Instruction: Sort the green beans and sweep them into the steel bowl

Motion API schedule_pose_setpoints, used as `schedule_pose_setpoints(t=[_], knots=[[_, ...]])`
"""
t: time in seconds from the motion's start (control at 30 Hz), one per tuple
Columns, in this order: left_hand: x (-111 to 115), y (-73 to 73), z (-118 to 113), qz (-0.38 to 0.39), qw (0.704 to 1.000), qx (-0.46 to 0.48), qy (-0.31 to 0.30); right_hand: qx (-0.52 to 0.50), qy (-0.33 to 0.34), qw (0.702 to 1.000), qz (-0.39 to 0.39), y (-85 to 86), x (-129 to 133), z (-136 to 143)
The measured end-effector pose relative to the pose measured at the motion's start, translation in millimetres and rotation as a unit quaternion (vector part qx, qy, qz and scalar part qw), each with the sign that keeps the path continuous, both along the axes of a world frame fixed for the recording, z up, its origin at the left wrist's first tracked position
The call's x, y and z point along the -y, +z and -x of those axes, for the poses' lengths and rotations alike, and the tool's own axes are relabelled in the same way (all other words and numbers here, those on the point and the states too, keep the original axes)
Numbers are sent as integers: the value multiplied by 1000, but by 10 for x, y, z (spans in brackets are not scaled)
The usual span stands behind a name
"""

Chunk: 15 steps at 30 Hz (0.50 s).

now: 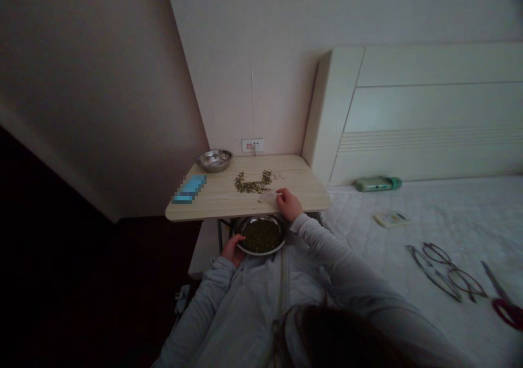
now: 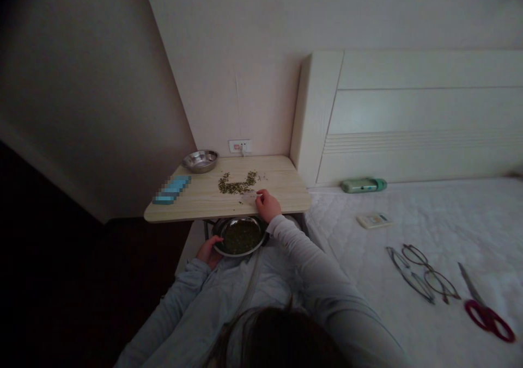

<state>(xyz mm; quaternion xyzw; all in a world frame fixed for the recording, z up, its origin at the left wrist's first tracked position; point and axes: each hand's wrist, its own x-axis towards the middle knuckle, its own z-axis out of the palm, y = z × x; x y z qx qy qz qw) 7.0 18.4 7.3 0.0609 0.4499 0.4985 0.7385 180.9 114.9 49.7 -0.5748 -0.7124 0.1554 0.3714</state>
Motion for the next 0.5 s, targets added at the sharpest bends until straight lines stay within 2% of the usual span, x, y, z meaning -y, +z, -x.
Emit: schedule_pose_setpoints(t=[0.23, 0.5], knots=[[-20, -76, 24, -18, 1000, 16, 20, 5, 44, 999, 8, 37, -24, 68], [6, -4, -1, -30, 999, 25, 17, -28, 100, 994, 22, 40, 6, 76]])
